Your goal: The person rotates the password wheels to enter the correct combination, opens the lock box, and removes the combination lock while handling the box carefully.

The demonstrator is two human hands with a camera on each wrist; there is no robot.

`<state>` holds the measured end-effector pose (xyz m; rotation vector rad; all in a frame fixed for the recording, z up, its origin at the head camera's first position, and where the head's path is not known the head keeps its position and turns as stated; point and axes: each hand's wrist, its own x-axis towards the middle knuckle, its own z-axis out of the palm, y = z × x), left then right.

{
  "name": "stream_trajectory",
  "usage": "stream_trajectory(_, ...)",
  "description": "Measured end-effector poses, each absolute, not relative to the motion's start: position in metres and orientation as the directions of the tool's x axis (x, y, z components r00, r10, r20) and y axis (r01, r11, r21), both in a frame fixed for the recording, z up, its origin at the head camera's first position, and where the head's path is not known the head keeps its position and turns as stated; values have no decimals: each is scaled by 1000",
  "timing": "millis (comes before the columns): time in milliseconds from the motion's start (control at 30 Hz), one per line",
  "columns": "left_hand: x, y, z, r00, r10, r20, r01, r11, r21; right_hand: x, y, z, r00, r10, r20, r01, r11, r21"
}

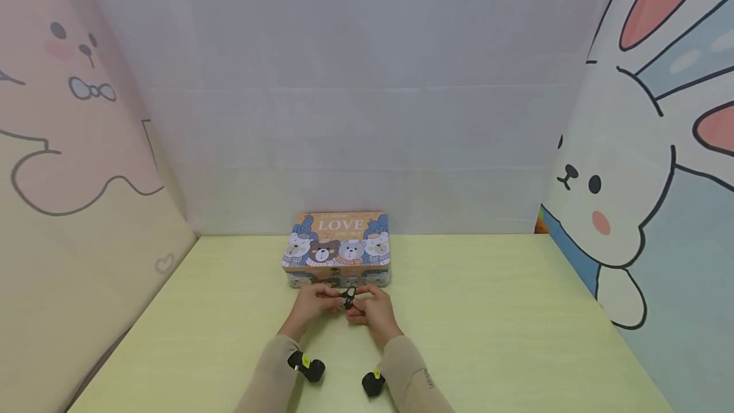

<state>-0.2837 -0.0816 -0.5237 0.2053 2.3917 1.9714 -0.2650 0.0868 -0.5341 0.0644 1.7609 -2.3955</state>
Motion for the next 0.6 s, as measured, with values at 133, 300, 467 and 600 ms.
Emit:
stream_trajectory(133, -280, -79, -525, -987, 154, 43, 72, 190, 979, -262, 95, -531, -979, -144, -142, 176, -263, -949)
stream_trajectory(300, -275, -76, -525, -985, 174, 18, 48, 166, 985, -259, 102, -529, -974, -176, -141, 177, -212, -961)
stream_trajectory(467, -269, -72, -527, -982, 189, 3, 27, 126, 992, -255, 109, -527, -972, -183, -145, 173, -149, -974)
stream_trajectory(600, -264, -69, -527, -978, 211, -10, 14, 116, 993, -252, 114, -524, -969, -206, -139, 163, -104, -981)
